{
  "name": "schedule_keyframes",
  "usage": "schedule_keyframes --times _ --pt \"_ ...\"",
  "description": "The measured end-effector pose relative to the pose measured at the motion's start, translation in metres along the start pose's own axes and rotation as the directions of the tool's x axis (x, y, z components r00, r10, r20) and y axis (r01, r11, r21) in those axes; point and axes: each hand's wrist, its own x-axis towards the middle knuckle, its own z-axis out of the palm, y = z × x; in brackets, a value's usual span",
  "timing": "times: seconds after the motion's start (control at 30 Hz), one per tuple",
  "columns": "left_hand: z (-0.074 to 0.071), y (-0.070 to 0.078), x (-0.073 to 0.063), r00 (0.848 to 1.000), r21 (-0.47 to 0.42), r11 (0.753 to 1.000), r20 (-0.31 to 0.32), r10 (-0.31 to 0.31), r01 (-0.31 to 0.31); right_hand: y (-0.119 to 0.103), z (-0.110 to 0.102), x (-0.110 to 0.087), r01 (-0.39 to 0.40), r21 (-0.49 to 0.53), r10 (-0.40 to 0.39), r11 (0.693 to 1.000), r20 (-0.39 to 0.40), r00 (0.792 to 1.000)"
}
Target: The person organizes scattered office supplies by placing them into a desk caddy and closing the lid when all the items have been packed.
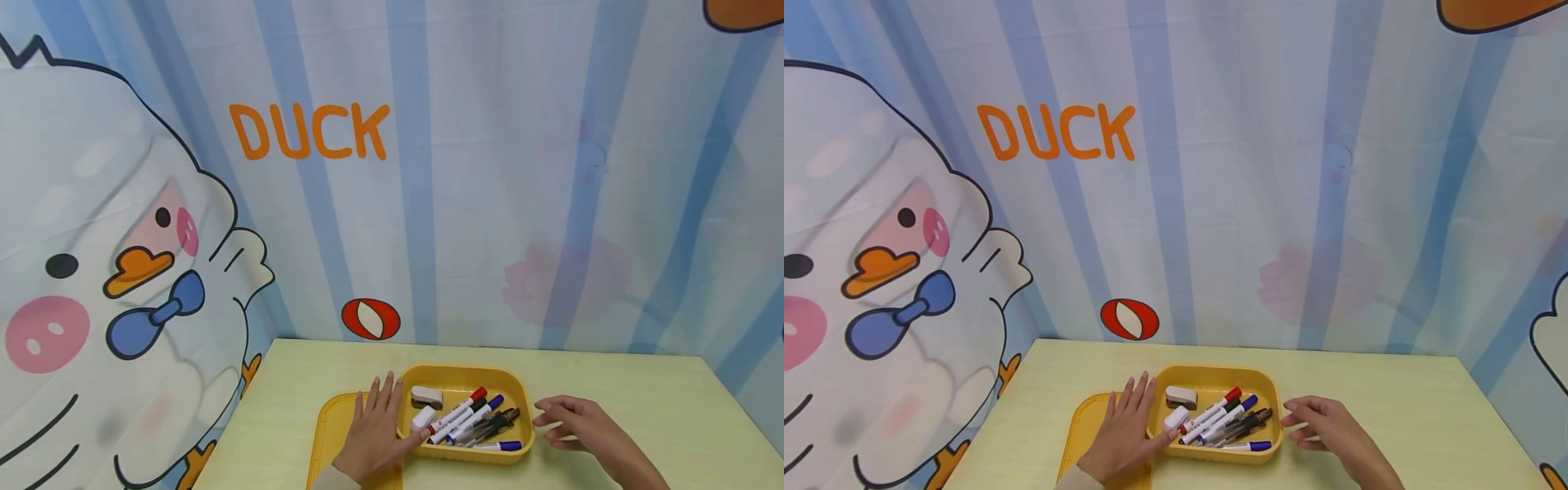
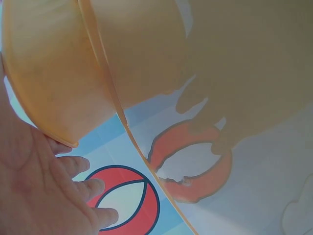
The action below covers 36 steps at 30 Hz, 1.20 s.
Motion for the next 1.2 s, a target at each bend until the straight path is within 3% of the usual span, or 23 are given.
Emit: schedule_keyframes --times 0.53,0.9,1.2 --pt "-0.0011 -0.0003 -0.0005 1.000 0.000 1.000 -0.002 0.008 -0.008 0.0044 -0.0067 -0.0034 0.030 0.020 -0.031 0.999 0.078 0.996" --pt "-0.0006 0.0000 0.0002 1.000 0.014 1.000 0.000 -0.002 0.002 0.0054 -0.0051 -0.0025 0.009 0.008 -0.009 1.000 0.035 0.999" --pt "-0.0008 0.0002 -0.0008 1.000 0.014 1.000 -0.007 0.007 -0.007 0.0065 -0.0094 -0.0034 0.034 0.005 -0.034 0.999 0.079 0.996"
